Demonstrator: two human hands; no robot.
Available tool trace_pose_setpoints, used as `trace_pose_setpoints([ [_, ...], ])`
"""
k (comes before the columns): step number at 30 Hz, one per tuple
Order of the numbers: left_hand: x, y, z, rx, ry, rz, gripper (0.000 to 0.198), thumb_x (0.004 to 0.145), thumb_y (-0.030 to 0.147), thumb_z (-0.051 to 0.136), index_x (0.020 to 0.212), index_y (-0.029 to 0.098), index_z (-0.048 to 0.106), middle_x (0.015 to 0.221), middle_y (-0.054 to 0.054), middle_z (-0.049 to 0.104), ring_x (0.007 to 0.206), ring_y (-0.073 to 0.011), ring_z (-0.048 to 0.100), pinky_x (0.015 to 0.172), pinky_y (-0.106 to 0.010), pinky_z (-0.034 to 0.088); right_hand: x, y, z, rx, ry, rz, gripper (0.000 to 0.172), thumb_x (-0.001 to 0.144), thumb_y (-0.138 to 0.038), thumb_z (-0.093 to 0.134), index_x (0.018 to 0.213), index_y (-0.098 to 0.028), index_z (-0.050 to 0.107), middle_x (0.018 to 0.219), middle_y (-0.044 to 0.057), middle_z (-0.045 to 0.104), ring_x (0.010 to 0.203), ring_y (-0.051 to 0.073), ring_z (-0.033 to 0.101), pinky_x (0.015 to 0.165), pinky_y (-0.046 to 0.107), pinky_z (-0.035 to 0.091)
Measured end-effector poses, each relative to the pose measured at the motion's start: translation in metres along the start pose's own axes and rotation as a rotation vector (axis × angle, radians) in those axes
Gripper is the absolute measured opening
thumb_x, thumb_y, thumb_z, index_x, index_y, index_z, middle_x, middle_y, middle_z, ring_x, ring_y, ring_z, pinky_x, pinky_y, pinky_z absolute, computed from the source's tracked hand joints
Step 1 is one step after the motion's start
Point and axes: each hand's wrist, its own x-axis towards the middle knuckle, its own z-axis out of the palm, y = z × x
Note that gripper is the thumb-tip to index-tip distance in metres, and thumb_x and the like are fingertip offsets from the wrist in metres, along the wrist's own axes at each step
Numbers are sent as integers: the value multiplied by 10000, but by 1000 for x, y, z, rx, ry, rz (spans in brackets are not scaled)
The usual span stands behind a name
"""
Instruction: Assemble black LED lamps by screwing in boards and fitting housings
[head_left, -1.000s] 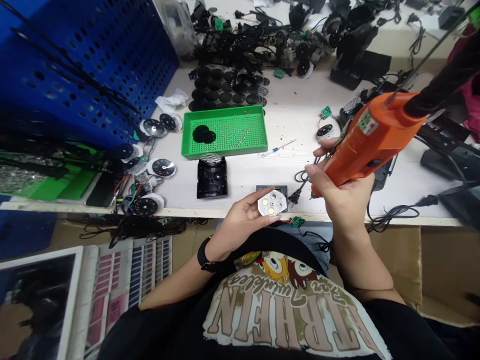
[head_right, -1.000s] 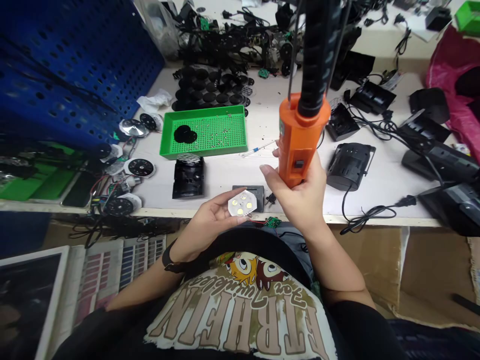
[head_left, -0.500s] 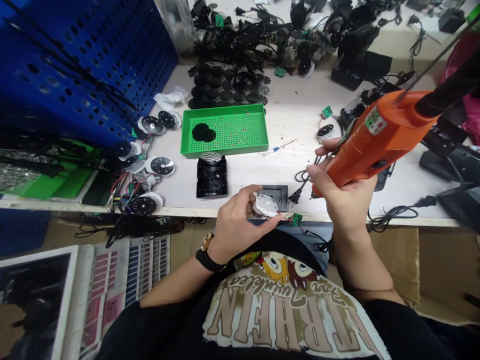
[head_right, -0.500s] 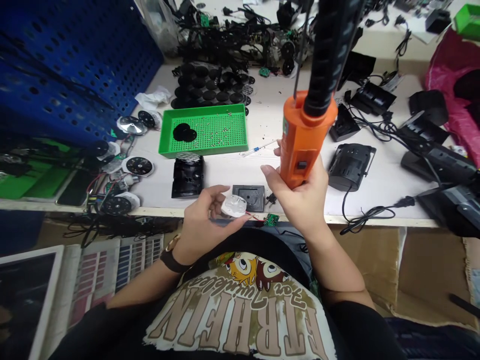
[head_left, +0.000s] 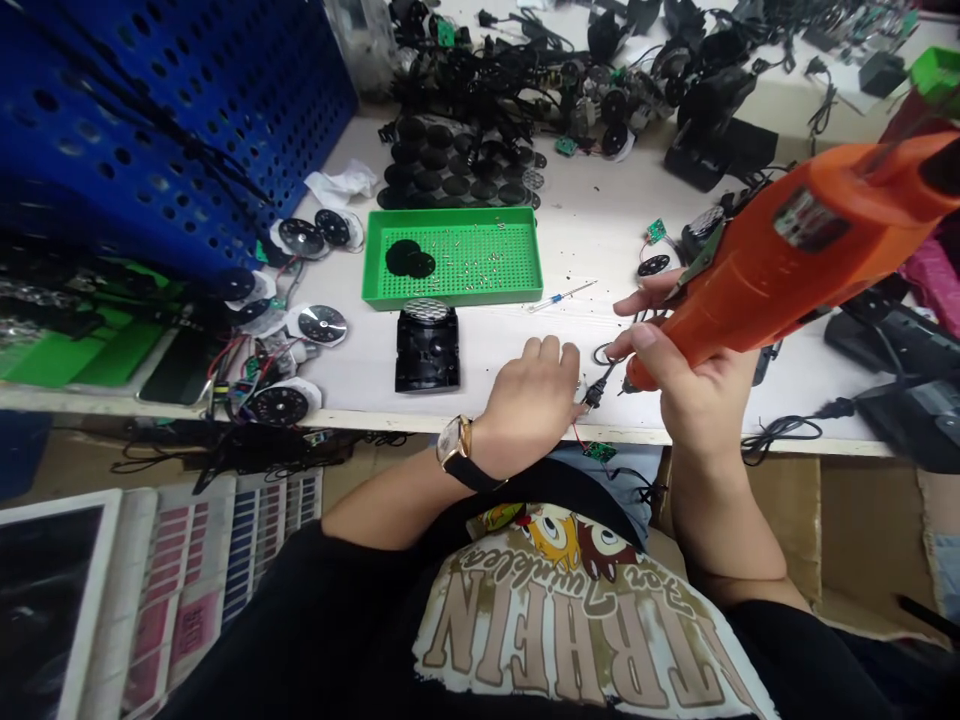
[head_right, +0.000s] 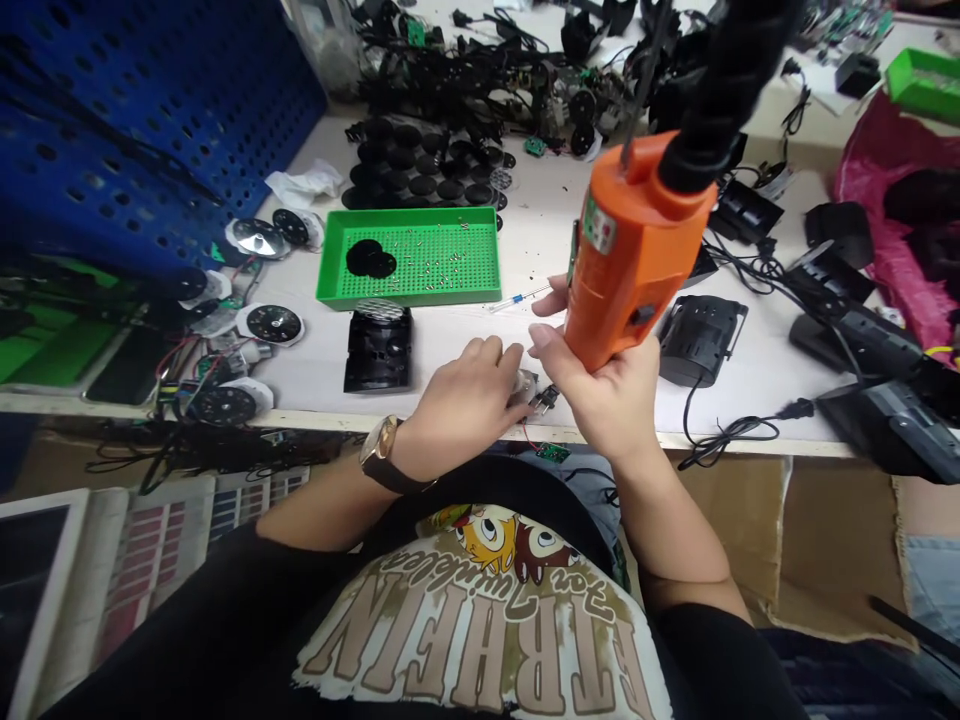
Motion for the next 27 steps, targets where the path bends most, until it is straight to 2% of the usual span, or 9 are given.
trace_pose_setpoints([
  [2,-5,-10,-3,-108,-6,70,675,781,360,911,1324,107,600,1171,-167,648,1126,-377,604,883,-486,568,0,0,1,34,2,4,205,888,-329,767,1072,-273,695,1033,32,720,819,204,736,692,390,663],
  [5,-14,-39,5,-439,55,196,795,771,532,895,1412,202,561,1331,-149,632,1300,-383,555,1078,-558,517,-1,2,2,52,12,4,263,894,-389,768,1104,-270,663,906,20,730,707,200,725,684,409,656],
  [9,-19,-71,37,-707,48,252,745,867,435,832,1511,278,494,1551,-130,536,1497,-345,448,1245,-545,397,-4,7,10,68,54,-14,282,887,-454,769,1062,-267,652,695,-7,688,613,221,702,614,414,638],
  [11,-18,-72,52,-739,65,218,684,884,335,811,1498,272,518,1563,-127,533,1529,-335,414,1253,-539,386,-4,8,16,100,99,-14,292,870,-464,782,1037,-262,652,721,-10,686,542,196,668,563,398,626],
  [13,-16,-64,61,-752,157,176,612,864,281,821,1426,248,582,1504,-127,588,1501,-327,453,1252,-540,379,-3,9,23,101,121,-10,275,864,-475,786,954,-250,656,751,-6,688,503,170,638,559,392,629],
  [16,-14,-56,61,-751,279,186,496,859,289,831,1316,224,649,1318,-106,692,1356,-302,573,1209,-527,418,-2,8,29,89,115,-9,272,872,-474,776,845,-237,645,711,-11,666,487,156,623,577,383,634],
  [19,-14,-61,52,-708,248,252,456,899,289,787,1329,221,649,1240,-93,691,1284,-285,585,1142,-487,473,-2,7,31,144,114,-7,237,859,-426,798,909,-244,656,663,-37,637,475,162,629,541,365,617],
  [23,-20,-69,42,-671,139,280,455,910,245,759,1344,215,626,1297,-100,625,1255,-265,592,1124,-443,490,-5,8,32,188,95,-7,188,881,-382,787,904,-242,663,625,-50,622,479,158,639,539,344,598],
  [27,-29,-64,36,-565,204,255,332,993,253,661,1316,186,617,1206,-108,630,1213,-278,582,1074,-442,509,-8,12,35,226,50,-3,158,894,-334,781,934,-238,661,643,-51,633,514,155,668,530,316,583],
])
